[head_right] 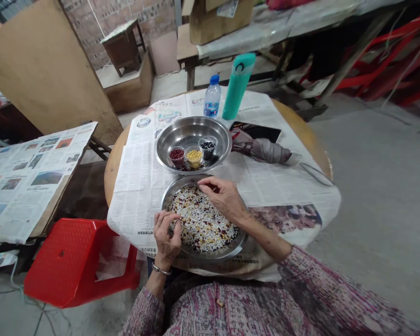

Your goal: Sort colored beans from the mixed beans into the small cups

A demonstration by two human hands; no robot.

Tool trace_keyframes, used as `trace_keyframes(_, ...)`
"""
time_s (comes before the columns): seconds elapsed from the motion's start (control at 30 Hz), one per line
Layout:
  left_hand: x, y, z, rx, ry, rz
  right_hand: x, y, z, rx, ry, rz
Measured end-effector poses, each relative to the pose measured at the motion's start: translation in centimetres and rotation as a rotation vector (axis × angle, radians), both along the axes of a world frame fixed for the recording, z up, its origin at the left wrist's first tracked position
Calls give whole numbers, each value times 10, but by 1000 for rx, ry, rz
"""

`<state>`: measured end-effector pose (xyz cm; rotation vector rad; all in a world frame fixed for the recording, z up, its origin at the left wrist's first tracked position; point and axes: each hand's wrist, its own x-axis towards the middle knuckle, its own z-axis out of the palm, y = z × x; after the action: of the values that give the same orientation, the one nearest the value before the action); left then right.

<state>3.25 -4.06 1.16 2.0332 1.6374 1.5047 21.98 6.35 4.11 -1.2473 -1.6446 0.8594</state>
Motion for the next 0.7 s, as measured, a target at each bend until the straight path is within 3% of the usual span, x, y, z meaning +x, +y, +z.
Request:
trace_keyframes(0.2,0,0,-1,11,-18,5,-3,46,23,197,-129,-31)
trace_keyframes(0.33,1,0,1,3,-27,-4,-8,87,27,280,-350,14)
trace_keyframes(0.5,1,-2,1,-14,-42,-3,-22,125,31,192,-675,33)
trace_keyframes(0.6,1,-2,2,-40,-46,-4,-32,132,40,147,-755,76)
trace_keyframes(0.7,0,-2,2,-40,-42,-5,-40,131,50,176,-766,25)
